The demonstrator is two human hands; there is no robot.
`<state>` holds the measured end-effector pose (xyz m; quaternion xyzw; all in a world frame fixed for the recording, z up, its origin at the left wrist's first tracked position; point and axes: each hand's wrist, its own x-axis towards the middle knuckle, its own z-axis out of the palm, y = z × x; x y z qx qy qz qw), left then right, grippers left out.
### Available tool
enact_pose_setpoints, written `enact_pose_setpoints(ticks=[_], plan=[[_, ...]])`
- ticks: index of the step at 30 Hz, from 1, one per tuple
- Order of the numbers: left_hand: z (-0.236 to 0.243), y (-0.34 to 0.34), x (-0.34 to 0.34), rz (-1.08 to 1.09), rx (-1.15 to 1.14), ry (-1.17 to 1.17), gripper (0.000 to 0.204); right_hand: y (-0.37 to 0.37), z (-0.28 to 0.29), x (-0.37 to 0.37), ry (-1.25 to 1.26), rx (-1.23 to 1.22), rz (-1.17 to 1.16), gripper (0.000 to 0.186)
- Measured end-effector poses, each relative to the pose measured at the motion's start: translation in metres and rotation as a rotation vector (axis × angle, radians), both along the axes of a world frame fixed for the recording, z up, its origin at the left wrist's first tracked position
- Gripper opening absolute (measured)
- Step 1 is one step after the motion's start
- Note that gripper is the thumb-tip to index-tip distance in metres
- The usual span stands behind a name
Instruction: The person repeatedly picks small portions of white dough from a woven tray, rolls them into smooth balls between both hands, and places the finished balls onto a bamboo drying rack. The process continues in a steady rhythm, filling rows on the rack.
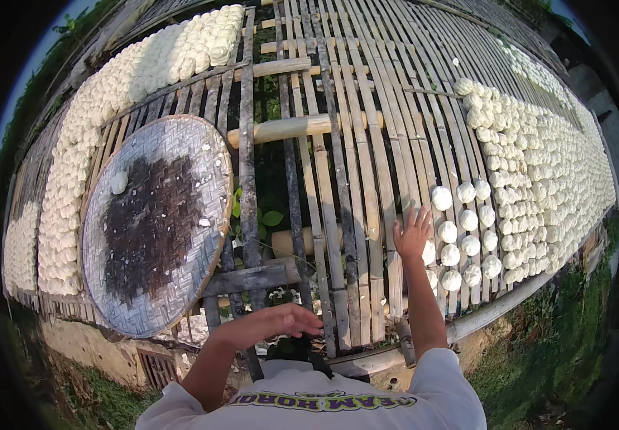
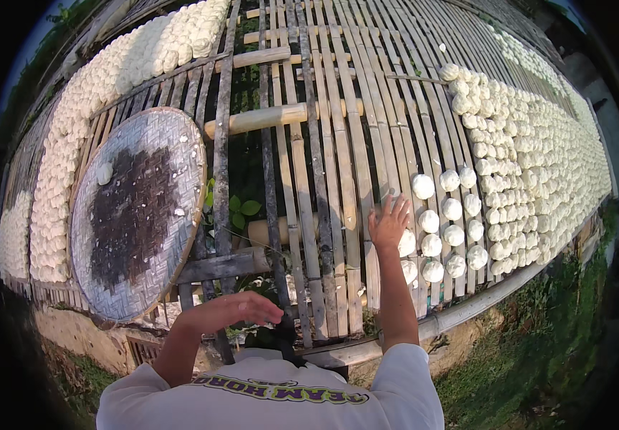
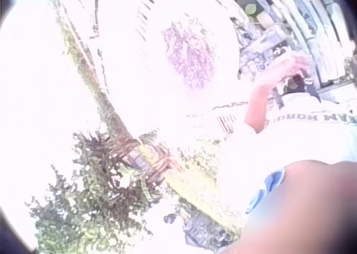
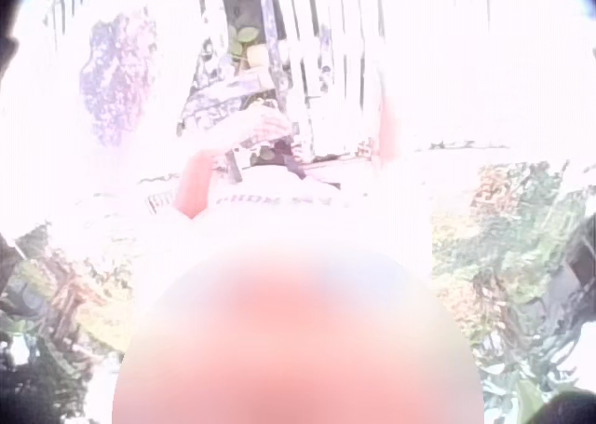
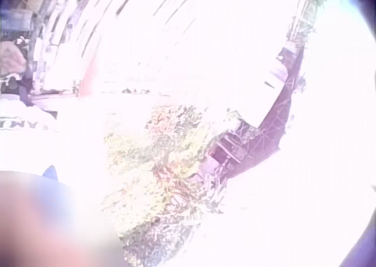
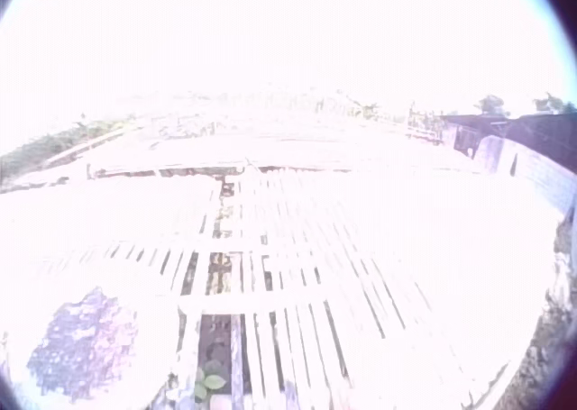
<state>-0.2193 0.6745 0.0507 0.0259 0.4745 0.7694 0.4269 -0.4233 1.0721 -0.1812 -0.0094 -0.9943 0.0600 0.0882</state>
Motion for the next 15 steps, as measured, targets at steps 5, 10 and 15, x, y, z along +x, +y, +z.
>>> enact_pose_setpoints(ticks=[5, 10, 15], plan=[[0.014, -0.164, -0.031, 0.426, -0.182, 0.227, 0.048, -0.03, 0.01, 0.101, -0.157, -0.465, 0.046, 0.063], [-0.056, -0.361, -0.1, 1.049, -1.194, 0.455, 0.039, -0.062, 0.002, 0.229, -0.311, -0.535, -0.002, 0.034], [-0.124, -0.502, -0.145, 1.044, -2.185, 0.522, 0.068, -0.096, 0.016, 0.318, -0.328, -0.552, -0.034, 0.025]])
